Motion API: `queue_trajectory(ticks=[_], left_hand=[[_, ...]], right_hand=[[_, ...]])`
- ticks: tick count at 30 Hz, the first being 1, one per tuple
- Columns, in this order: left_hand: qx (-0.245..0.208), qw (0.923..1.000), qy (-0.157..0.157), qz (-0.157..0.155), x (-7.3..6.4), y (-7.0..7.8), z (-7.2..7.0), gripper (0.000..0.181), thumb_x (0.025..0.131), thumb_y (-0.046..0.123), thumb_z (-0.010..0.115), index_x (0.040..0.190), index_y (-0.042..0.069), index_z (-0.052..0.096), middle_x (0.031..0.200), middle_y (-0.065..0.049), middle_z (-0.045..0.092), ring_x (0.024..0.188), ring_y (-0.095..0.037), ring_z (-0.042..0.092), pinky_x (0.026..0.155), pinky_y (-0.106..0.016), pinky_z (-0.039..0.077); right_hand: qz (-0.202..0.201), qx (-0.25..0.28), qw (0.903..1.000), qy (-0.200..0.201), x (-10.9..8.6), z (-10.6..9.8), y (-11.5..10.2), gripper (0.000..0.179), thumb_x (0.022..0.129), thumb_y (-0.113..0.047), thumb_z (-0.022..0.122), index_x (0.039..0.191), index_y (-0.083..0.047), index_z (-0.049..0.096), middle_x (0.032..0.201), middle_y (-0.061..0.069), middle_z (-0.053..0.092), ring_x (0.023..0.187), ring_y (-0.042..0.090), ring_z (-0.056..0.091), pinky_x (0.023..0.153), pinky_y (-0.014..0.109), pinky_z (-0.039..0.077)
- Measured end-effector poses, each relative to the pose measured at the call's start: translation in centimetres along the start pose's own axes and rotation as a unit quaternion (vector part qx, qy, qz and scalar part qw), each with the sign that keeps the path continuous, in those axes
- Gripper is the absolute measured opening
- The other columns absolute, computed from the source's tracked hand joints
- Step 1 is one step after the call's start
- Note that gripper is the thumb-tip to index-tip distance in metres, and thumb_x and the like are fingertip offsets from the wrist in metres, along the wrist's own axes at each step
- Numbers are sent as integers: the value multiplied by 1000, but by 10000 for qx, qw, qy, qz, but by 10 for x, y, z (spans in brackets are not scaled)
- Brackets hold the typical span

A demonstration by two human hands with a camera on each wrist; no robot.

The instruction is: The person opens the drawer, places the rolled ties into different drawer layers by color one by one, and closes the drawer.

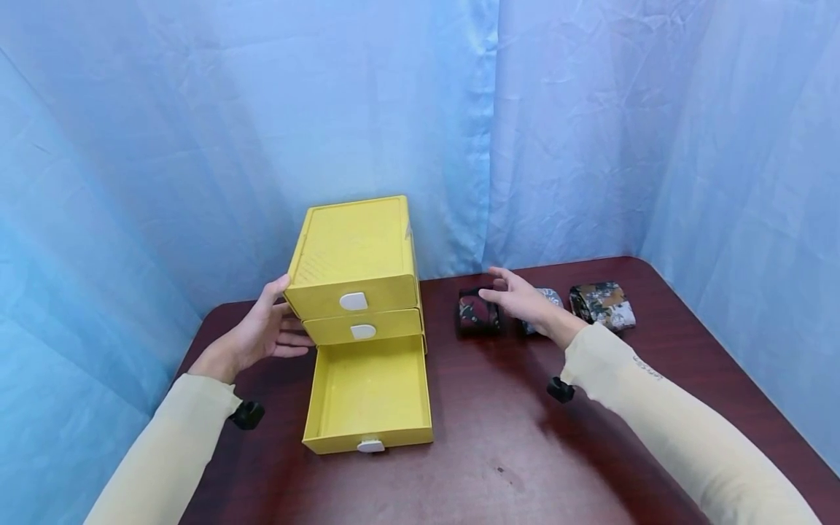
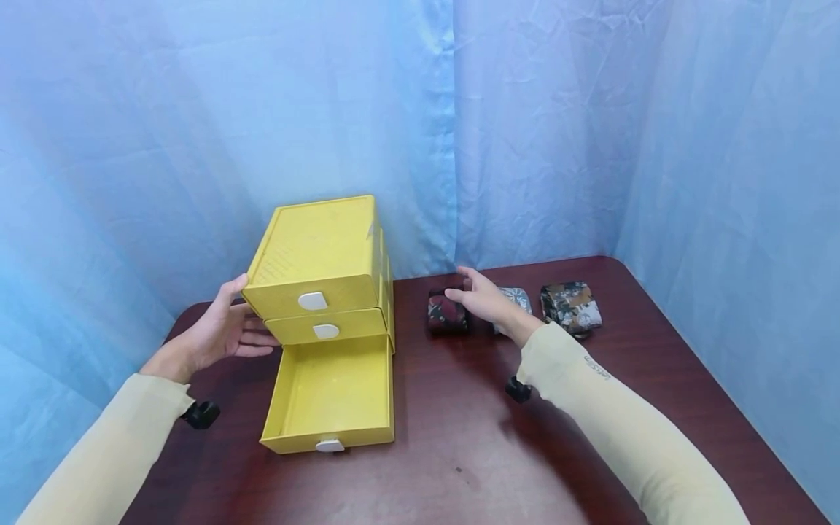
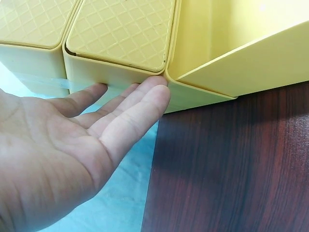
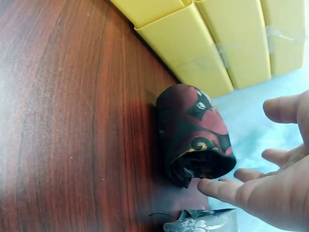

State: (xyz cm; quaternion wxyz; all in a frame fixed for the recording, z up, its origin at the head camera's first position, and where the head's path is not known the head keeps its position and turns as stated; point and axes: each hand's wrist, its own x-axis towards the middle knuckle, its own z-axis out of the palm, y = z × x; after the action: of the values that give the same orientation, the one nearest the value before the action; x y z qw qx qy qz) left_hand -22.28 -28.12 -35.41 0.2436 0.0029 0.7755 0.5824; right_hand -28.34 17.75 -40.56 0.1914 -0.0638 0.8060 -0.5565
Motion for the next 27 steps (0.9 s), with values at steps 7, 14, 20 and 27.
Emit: queue_trajectory(ticks=[7, 14, 20, 27], left_hand=[[-12, 10000, 5, -10, 1, 0, -1, 105, 92, 82, 21, 156, -2, 27, 141, -30, 51, 121, -47, 59, 96, -50, 52], [-44, 10000, 46, -43, 1, 0, 0, 107, 91, 83, 21, 155, -2, 27, 142, -30, 51, 122, -49, 58, 97, -51, 52], [-43, 10000, 52, -26, 2, 0, 1, 106, 91, 83, 22, 155, -2, 27, 142, -31, 50, 121, -49, 58, 96, -52, 52], [-64, 9999, 77, -20, 2, 0, 1, 106, 91, 82, 22, 155, -2, 28, 141, -31, 51, 120, -48, 59, 94, -52, 53]], right_hand=[[454, 405, 9981, -69, 7, 5, 1, 76, 106, -27, 55, 164, -13, 8, 166, 23, 8, 151, 43, 16, 109, 64, 34], [706, 515, 9961, -109, 13, 14, 5, 80, 106, -24, 55, 163, -10, 1, 160, 25, 23, 135, 37, 44, 105, 61, 40], [695, 146, 9975, 10, 19, 18, 10, 73, 108, -22, 49, 163, -8, 3, 153, 26, 35, 117, 32, 54, 96, 52, 47], [702, -401, 9967, -1, 22, 25, 8, 71, 108, -22, 48, 163, -6, 5, 157, 27, 29, 126, 38, 48, 97, 54, 49]])
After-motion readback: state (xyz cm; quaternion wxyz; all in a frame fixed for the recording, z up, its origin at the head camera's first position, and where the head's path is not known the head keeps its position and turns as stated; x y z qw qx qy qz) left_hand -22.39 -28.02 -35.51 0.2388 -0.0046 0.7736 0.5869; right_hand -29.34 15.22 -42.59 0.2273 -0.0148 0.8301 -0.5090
